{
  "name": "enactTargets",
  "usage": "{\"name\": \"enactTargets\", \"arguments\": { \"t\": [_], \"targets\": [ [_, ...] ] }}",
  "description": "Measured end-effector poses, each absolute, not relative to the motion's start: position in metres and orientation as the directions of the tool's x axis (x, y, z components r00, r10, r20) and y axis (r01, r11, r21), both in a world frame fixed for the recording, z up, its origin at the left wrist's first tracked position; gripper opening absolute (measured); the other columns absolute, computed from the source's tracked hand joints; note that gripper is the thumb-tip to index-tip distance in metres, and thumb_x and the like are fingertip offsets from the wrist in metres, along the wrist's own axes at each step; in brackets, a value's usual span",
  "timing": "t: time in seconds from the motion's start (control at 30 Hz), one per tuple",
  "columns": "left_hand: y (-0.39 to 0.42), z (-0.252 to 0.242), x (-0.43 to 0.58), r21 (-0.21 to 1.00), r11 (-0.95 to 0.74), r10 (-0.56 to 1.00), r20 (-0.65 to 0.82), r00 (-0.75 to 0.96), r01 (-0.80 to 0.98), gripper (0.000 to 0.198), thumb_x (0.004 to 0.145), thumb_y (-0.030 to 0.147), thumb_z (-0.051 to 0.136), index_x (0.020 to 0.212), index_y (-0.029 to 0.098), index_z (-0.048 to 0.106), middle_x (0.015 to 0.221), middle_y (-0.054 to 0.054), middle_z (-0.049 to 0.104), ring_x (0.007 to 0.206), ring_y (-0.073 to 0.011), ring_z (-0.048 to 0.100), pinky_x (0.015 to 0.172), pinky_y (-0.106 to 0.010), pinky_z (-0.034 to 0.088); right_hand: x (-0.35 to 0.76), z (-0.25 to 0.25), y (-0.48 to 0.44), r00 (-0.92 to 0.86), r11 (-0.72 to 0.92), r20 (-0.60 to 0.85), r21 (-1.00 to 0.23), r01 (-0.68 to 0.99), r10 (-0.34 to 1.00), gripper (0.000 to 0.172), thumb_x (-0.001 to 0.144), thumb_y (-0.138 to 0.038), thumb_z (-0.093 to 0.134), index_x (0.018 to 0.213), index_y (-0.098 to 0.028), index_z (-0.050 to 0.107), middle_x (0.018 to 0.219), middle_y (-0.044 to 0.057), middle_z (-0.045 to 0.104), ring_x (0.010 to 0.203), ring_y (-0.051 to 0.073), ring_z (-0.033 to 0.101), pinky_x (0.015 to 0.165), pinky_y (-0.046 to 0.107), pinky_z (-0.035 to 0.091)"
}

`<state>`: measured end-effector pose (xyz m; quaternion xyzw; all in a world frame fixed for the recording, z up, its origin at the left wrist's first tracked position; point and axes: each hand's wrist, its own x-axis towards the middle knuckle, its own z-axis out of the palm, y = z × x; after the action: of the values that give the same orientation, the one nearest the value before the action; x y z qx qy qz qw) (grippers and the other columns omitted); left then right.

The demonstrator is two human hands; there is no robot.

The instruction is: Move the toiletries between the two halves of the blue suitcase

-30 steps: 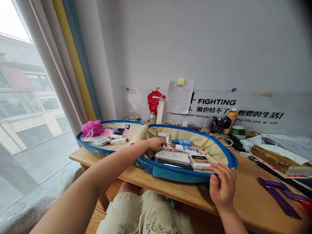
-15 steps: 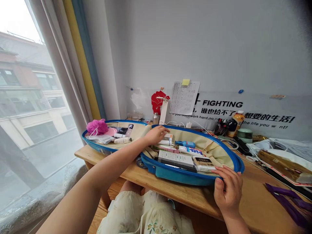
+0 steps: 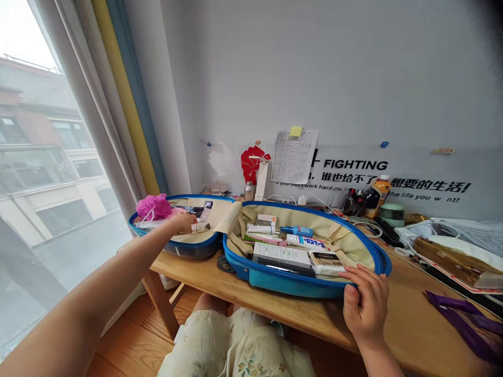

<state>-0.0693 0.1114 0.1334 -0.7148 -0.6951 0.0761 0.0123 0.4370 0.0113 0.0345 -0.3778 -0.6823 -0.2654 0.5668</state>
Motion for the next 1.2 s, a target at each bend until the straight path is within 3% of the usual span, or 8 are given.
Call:
{"name": "enactTargets", "arguments": {
  "t": [0.13, 0.3, 0.43, 0.53, 0.7, 0.9, 1.03, 1.2],
  "targets": [
    [0.112, 0.130, -0.071, -0.156, -0.019, 0.991, -0.135, -0.002, 0.988, 0.048, 0.070, 0.037, 0.073, 0.115, 0.022, 0.065, 0.122, -0.013, 0.068, 0.117, -0.0324, 0.061, 0.097, -0.040, 0.047, 0.438, 0.034, 0.012, -0.073, 0.567, 0.975, -0.061, 0.821, 0.210, 0.023, 0.096, -0.028, 0.041, 0.094, -0.023, 0.064, 0.095, 0.008, 0.068, 0.107, 0.025, 0.059, 0.103, 0.048, 0.034],
    [0.104, 0.130, -0.068, -0.127, -0.048, 0.986, -0.163, 0.027, 0.991, 0.045, 0.070, 0.035, 0.068, 0.113, 0.022, 0.066, 0.116, -0.009, 0.072, 0.108, -0.0298, 0.066, 0.090, -0.035, 0.049, 0.437, 0.035, 0.011, -0.066, 0.577, 0.977, -0.066, 0.814, 0.204, 0.023, 0.096, -0.027, 0.042, 0.093, -0.023, 0.064, 0.095, 0.007, 0.069, 0.106, 0.025, 0.060, 0.104, 0.048, 0.034],
    [0.095, 0.141, -0.064, -0.085, -0.066, 0.994, -0.095, 0.058, 0.994, 0.039, 0.078, 0.035, 0.061, 0.112, 0.018, 0.065, 0.113, -0.012, 0.071, 0.105, -0.0301, 0.066, 0.088, -0.035, 0.049, 0.436, 0.036, 0.011, -0.067, 0.581, 0.976, -0.066, 0.811, 0.205, 0.022, 0.096, -0.027, 0.042, 0.092, -0.022, 0.064, 0.095, 0.008, 0.069, 0.106, 0.025, 0.060, 0.104, 0.048, 0.034],
    [0.095, 0.162, -0.051, -0.039, -0.085, 0.995, 0.039, 0.086, 0.996, 0.046, 0.089, 0.039, 0.046, 0.127, 0.014, 0.055, 0.118, -0.016, 0.067, 0.104, -0.0301, 0.065, 0.088, -0.037, 0.049, 0.436, 0.036, 0.011, -0.066, 0.580, 0.977, -0.066, 0.812, 0.204, 0.024, 0.096, -0.027, 0.042, 0.092, -0.022, 0.064, 0.095, 0.008, 0.069, 0.106, 0.025, 0.060, 0.104, 0.047, 0.034],
    [0.108, 0.198, 0.013, 0.026, -0.303, 0.937, 0.188, 0.293, 0.953, 0.052, 0.096, 0.047, 0.040, 0.140, 0.021, 0.044, 0.130, -0.012, 0.059, 0.111, -0.0263, 0.061, 0.093, -0.034, 0.047, 0.437, 0.035, 0.012, -0.055, 0.575, 0.977, -0.076, 0.815, 0.206, 0.026, 0.097, -0.030, 0.041, 0.091, -0.021, 0.064, 0.095, 0.008, 0.068, 0.106, 0.026, 0.060, 0.104, 0.048, 0.034],
    [0.127, 0.177, 0.106, 0.029, -0.529, 0.849, 0.027, 0.528, 0.848, 0.042, 0.091, 0.039, 0.057, 0.130, 0.024, 0.057, 0.129, -0.006, 0.065, 0.112, -0.0234, 0.062, 0.093, -0.029, 0.046, 0.438, 0.034, 0.012, -0.068, 0.573, 0.976, -0.064, 0.817, 0.207, 0.025, 0.097, -0.029, 0.041, 0.092, -0.021, 0.064, 0.095, 0.008, 0.068, 0.107, 0.026, 0.060, 0.104, 0.048, 0.034],
    [0.136, 0.152, 0.125, -0.002, -0.535, 0.841, -0.091, 0.533, 0.845, 0.038, 0.089, 0.031, 0.057, 0.125, 0.019, 0.061, 0.124, -0.011, 0.068, 0.111, -0.0264, 0.065, 0.093, -0.032, 0.048, 0.438, 0.034, 0.011, -0.072, 0.573, 0.974, -0.067, 0.817, 0.216, 0.024, 0.096, -0.028, 0.041, 0.093, -0.021, 0.064, 0.096, 0.008, 0.068, 0.107, 0.025, 0.059, 0.104, 0.048, 0.034],
    [0.139, 0.143, 0.121, -0.005, -0.533, 0.837, -0.152, 0.526, 0.846, 0.040, 0.091, 0.029, 0.054, 0.130, 0.020, 0.058, 0.128, -0.010, 0.067, 0.116, -0.0249, 0.064, 0.098, -0.032, 0.048, 0.438, 0.033, 0.012, -0.053, 0.567, 0.974, -0.085, 0.819, 0.222, 0.026, 0.097, -0.031, 0.040, 0.091, -0.022, 0.065, 0.094, 0.008, 0.069, 0.106, 0.025, 0.060, 0.105, 0.049, 0.034]
  ]
}}
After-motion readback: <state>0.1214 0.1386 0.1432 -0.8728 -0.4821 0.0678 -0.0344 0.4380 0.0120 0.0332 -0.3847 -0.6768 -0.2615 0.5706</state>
